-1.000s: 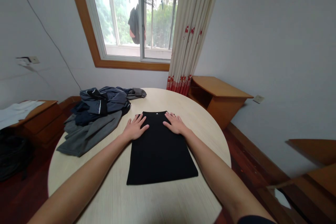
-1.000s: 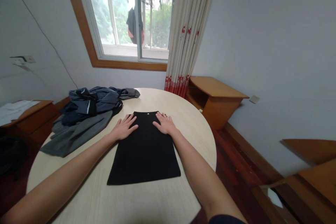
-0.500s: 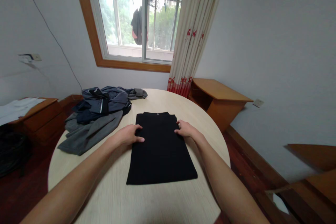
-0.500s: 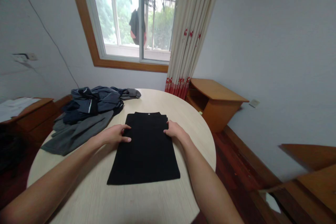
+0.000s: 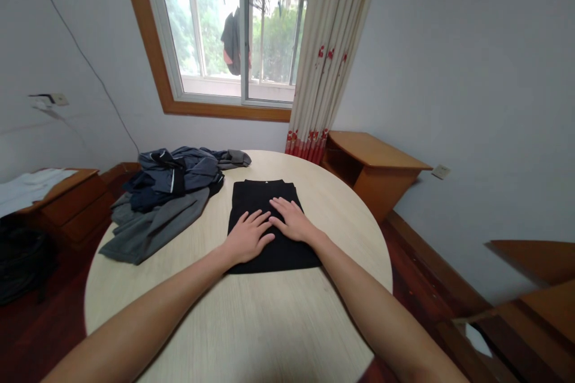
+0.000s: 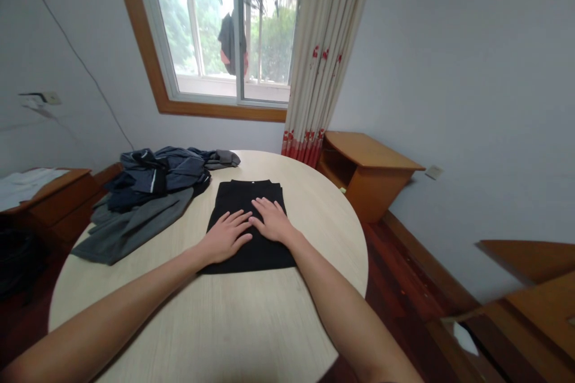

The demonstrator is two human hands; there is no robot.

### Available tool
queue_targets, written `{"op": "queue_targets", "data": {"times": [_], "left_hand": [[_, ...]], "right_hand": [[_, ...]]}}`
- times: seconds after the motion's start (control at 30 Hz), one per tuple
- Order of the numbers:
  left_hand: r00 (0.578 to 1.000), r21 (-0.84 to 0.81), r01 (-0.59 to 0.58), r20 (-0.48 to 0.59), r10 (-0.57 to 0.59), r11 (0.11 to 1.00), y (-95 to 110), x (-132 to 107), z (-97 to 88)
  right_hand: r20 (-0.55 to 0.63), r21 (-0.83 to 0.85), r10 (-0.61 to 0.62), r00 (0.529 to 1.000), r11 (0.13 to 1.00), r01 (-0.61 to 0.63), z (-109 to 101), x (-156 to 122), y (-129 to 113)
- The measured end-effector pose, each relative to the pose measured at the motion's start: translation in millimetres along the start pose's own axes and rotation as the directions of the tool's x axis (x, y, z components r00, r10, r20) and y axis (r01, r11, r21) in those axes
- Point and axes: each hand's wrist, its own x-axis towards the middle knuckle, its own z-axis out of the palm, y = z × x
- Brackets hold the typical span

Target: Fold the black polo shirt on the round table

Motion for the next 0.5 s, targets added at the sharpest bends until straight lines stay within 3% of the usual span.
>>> {"op": "queue_targets", "data": {"times": [0.07, 0.17, 0.5], "left_hand": [[0.998, -0.006, 0.003, 0.059, -0.003, 1.000, 0.6, -3.4, 8.2], [0.997, -0.032, 0.003, 0.076, 0.000, 0.999, -12.9, -10.9, 8.7], [0.995, -0.231, 0.046, 0.095, -0.024, 0.972, -78.0, -34.4, -26.3]], "right_hand": [[0.095, -0.005, 0.026, 0.995, 1.000, -0.026, 5.7, -1.3, -1.6], [0.120, -0.022, 0.076, 0.990, 0.997, -0.073, 5.7, -2.6, 8.4], [0.059, 0.094, 0.195, 0.979, 0.975, -0.200, -13.6, -18.1, 59.9]]}}
